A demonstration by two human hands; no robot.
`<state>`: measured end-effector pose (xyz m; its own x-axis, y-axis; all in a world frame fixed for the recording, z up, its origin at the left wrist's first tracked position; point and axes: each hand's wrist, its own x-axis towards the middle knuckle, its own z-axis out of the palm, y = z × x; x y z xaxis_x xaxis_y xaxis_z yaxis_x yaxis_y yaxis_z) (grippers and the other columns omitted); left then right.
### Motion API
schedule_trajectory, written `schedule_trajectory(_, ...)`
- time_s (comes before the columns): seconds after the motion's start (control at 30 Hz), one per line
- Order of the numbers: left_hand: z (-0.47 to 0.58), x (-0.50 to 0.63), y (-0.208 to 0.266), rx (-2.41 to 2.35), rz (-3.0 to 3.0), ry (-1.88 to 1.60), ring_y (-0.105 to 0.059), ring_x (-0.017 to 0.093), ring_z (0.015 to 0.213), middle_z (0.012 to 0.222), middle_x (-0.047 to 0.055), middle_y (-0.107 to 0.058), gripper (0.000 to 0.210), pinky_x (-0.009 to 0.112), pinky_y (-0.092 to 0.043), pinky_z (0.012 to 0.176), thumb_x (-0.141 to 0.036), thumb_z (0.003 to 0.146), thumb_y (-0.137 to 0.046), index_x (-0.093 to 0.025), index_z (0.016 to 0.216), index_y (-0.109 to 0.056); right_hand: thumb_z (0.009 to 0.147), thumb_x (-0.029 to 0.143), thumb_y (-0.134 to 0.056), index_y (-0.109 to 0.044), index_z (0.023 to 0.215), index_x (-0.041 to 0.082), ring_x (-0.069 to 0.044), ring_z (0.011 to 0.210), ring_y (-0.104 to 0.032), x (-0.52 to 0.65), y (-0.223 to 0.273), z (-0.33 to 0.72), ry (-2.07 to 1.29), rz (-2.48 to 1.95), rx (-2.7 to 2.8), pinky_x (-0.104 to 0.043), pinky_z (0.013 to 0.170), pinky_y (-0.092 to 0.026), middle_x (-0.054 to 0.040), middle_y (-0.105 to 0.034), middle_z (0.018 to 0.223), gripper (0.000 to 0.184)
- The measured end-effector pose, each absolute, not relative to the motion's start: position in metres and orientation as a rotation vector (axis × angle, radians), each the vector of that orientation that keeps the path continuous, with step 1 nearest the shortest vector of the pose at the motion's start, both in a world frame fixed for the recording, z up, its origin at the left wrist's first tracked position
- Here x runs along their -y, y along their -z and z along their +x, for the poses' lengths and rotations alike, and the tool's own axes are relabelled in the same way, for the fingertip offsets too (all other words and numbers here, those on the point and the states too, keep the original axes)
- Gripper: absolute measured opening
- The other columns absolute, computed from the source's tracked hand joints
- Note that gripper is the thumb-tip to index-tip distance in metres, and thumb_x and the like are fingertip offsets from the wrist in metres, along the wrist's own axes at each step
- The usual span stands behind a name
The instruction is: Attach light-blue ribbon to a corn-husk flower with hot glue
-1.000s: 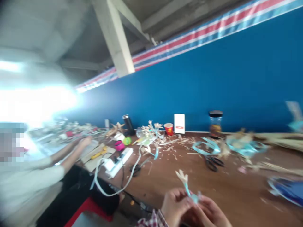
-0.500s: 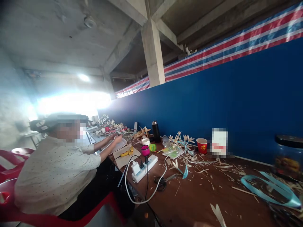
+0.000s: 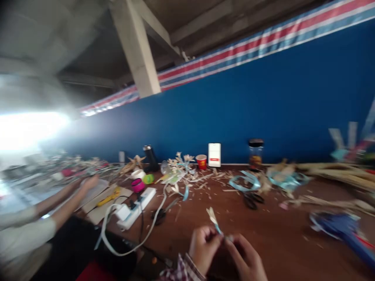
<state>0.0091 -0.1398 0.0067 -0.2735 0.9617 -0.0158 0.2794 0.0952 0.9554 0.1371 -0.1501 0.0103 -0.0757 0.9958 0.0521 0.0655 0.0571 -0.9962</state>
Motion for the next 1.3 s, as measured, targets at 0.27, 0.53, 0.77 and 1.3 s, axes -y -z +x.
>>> schedule_trajectory(0.27,0.015,0.088,-0.024,-1.193,0.847,-1.041,-0.054,0.008,0.048,0.061,0.0,-0.062,0.029,0.018,-0.046,0.045,-0.024,0.056,-0.08,-0.012,0.079,-0.066,0.077,0.025,-0.048,-0.053,0.067,0.018,-0.015,0.056,-0.051,0.109,-0.016,0.16,-0.659,-1.428,1.711,-0.025,0.055,-0.036,-0.0008,-0.057,0.061,0.013)
schedule_trajectory(0.53,0.014,0.061,-0.02,-1.23,0.973,-0.924,-0.055,0.007,0.05,0.064,0.002,-0.065,0.03,0.016,-0.047,0.045,-0.037,0.059,-0.078,-0.012,0.072,-0.069,0.079,0.023,-0.049,-0.057,0.068,0.017,-0.015,0.057,-0.055,0.101,-0.005,0.164,-0.709,-1.494,1.645,-0.023,0.055,-0.038,-0.0015,-0.061,0.061,0.015)
schedule_trajectory(0.77,0.007,0.05,-0.003,-1.344,1.053,-0.916,-0.057,0.008,0.047,0.052,-0.003,-0.06,0.03,0.016,-0.045,0.045,-0.037,0.058,-0.077,-0.012,0.071,-0.067,0.083,0.023,-0.049,-0.06,0.089,0.019,-0.016,0.07,-0.061,0.107,-0.015,0.215,-0.435,-1.566,1.714,-0.025,0.066,-0.044,-0.0032,-0.067,0.079,0.013)
schedule_trajectory(1.3,0.013,0.053,-0.005,-1.374,0.932,-0.989,-0.056,0.007,0.044,0.052,-0.002,-0.061,0.025,0.015,-0.05,0.045,-0.02,0.057,-0.079,-0.011,0.072,-0.062,0.087,0.021,-0.039,-0.048,0.12,0.008,-0.027,0.087,-0.053,0.117,-0.009,0.364,0.538,-2.123,1.679,-0.038,0.077,-0.044,-0.0164,-0.056,0.097,0.037)
